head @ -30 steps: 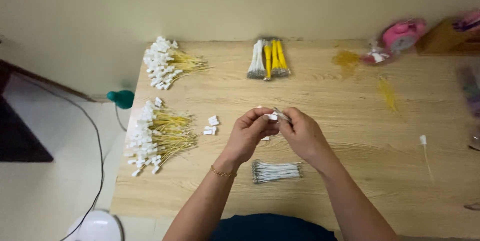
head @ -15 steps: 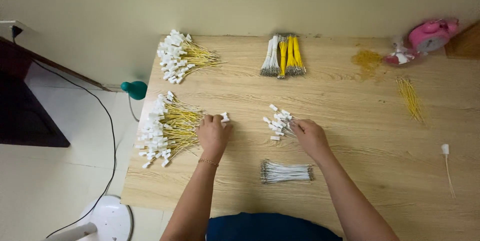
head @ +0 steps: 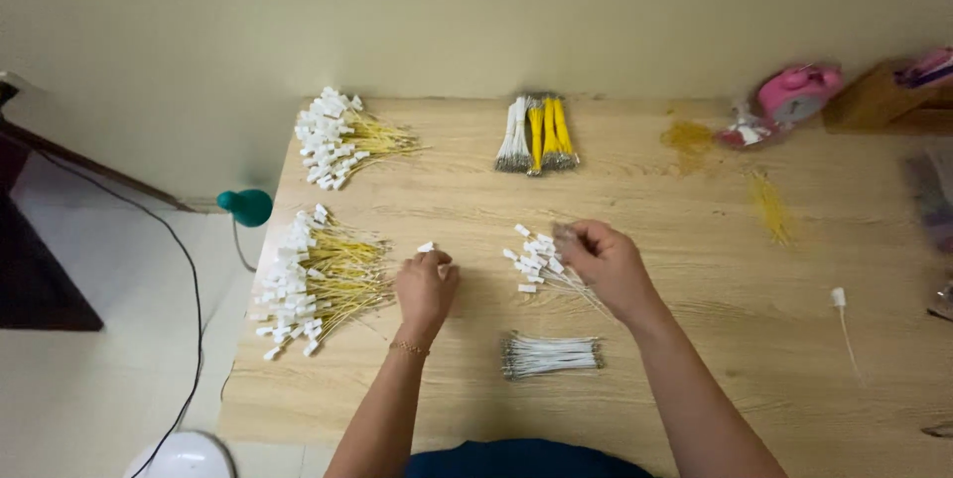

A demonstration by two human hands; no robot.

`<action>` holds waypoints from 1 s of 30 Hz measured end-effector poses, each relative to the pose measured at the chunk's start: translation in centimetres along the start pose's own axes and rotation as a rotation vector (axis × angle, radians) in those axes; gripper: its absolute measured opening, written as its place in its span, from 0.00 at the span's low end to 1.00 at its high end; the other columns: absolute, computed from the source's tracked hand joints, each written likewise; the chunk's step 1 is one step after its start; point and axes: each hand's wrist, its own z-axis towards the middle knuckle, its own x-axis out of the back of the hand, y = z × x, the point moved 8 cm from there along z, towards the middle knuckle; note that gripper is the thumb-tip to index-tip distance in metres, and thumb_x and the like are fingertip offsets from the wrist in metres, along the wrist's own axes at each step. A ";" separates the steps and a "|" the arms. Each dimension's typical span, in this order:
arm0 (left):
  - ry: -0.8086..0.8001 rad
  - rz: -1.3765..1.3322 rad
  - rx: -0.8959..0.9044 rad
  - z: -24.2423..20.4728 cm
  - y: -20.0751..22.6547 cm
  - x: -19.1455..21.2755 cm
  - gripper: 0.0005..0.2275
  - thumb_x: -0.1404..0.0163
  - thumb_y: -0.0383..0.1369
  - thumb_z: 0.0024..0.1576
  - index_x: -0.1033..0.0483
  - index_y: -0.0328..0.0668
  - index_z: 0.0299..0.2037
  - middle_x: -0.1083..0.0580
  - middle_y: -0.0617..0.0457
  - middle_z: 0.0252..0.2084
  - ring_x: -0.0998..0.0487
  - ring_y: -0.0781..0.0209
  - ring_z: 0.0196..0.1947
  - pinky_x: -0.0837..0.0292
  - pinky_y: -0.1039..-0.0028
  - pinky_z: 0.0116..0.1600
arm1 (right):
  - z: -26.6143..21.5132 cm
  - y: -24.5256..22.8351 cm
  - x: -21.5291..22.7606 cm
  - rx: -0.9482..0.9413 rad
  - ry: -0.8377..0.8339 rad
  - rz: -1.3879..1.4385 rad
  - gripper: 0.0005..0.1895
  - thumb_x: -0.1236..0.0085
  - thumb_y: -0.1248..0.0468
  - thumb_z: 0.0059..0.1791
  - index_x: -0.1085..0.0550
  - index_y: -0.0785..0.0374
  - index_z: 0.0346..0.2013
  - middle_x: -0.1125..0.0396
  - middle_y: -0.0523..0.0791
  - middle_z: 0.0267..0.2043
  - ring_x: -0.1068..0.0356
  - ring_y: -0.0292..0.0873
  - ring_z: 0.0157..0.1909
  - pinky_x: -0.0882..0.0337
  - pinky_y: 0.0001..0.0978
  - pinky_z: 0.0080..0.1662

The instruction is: Assembling white plastic connector heads onto thin wires and organizing them into groups.

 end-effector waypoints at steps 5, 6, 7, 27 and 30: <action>-0.204 -1.009 0.159 -0.8 11.3 8.4 0.14 0.42 0.32 0.57 0.22 0.40 0.52 0.22 0.46 0.38 0.21 0.56 0.38 0.22 0.70 0.44 | -0.9 -1.8 -0.8 -0.061 -0.033 0.081 0.08 0.38 0.64 0.52 0.21 0.67 0.39 0.33 0.44 0.24 0.38 0.35 0.28 0.35 0.25 0.31; -0.243 -1.260 0.174 -1.1 13.8 10.6 0.13 0.46 0.27 0.60 0.24 0.37 0.55 0.26 0.51 0.36 0.24 0.63 0.36 0.22 0.77 0.44 | -1.1 -2.3 -0.8 -0.076 -0.035 0.072 0.09 0.38 0.64 0.52 0.20 0.68 0.40 0.34 0.44 0.24 0.38 0.36 0.30 0.34 0.26 0.33; -0.237 -1.263 0.169 -1.1 14.8 11.0 0.13 0.46 0.27 0.60 0.24 0.37 0.55 0.26 0.51 0.36 0.24 0.63 0.36 0.22 0.77 0.44 | -1.1 -2.3 -0.8 -0.068 -0.036 0.069 0.09 0.38 0.64 0.52 0.20 0.68 0.40 0.34 0.44 0.24 0.38 0.36 0.30 0.34 0.26 0.33; -0.376 -1.677 0.229 -2.8 19.8 11.2 0.09 0.51 0.30 0.65 0.25 0.36 0.53 0.24 0.49 0.35 0.15 0.53 0.35 0.16 0.71 0.41 | -2.6 -4.8 0.7 0.039 0.054 -0.075 0.05 0.35 0.67 0.48 0.19 0.64 0.37 0.34 0.44 0.23 0.37 0.36 0.29 0.33 0.28 0.33; -0.372 -1.800 0.318 -2.5 19.7 12.1 0.12 0.54 0.30 0.67 0.28 0.34 0.57 0.24 0.49 0.39 0.15 0.54 0.40 0.16 0.71 0.46 | -3.3 -6.8 1.1 0.043 0.075 -0.086 0.03 0.38 0.68 0.49 0.18 0.62 0.36 0.36 0.41 0.22 0.39 0.33 0.28 0.37 0.23 0.31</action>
